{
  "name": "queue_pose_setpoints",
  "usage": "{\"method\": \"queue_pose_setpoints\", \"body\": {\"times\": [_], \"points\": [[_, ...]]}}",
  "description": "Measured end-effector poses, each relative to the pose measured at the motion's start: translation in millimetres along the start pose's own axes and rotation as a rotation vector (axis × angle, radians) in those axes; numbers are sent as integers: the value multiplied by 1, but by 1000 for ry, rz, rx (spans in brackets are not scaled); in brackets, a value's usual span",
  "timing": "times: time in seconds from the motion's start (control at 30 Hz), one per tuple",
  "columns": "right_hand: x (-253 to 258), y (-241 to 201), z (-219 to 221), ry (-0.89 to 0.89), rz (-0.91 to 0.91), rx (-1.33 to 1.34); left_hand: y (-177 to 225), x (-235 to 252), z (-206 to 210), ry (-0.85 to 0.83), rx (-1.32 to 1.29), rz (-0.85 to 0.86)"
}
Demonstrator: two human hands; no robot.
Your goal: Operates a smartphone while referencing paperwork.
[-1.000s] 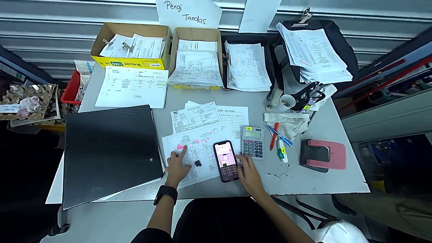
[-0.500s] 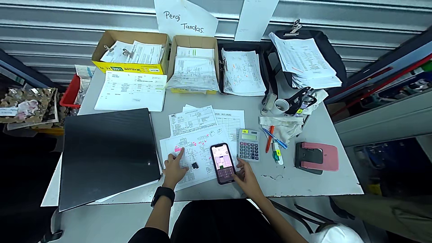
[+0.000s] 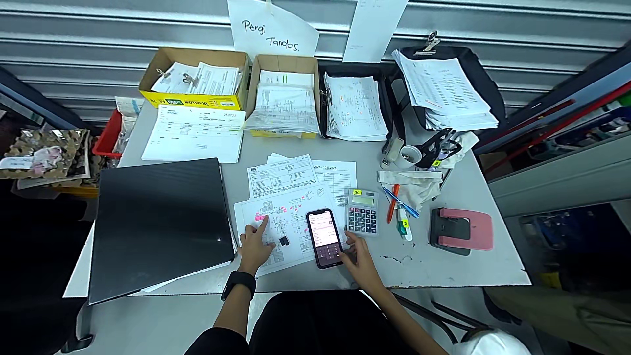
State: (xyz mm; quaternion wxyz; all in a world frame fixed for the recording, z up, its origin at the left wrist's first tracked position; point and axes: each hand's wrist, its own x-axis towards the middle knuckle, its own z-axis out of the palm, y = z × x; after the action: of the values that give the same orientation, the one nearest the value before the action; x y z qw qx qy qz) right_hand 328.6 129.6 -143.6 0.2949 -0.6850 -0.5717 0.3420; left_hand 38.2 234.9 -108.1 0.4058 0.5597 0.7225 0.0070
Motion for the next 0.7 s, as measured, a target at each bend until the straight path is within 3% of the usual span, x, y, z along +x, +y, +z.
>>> {"method": "queue_pose_setpoints", "body": {"times": [0.17, 0.33, 0.5, 0.7], "points": [[-10, -5, 2, -7, -259, -196, 5, -1, -1, -81, 7, -36], [-9, -12, 7, -17, -383, -321, 7, -1, 2, -111, -4, -54], [-9, -14, 6, -107, -370, -472, 7, -2, 3, -117, -9, -65], [4, -10, -2, 29, -289, -410, 7, -2, 4, -117, -9, -67]]}}
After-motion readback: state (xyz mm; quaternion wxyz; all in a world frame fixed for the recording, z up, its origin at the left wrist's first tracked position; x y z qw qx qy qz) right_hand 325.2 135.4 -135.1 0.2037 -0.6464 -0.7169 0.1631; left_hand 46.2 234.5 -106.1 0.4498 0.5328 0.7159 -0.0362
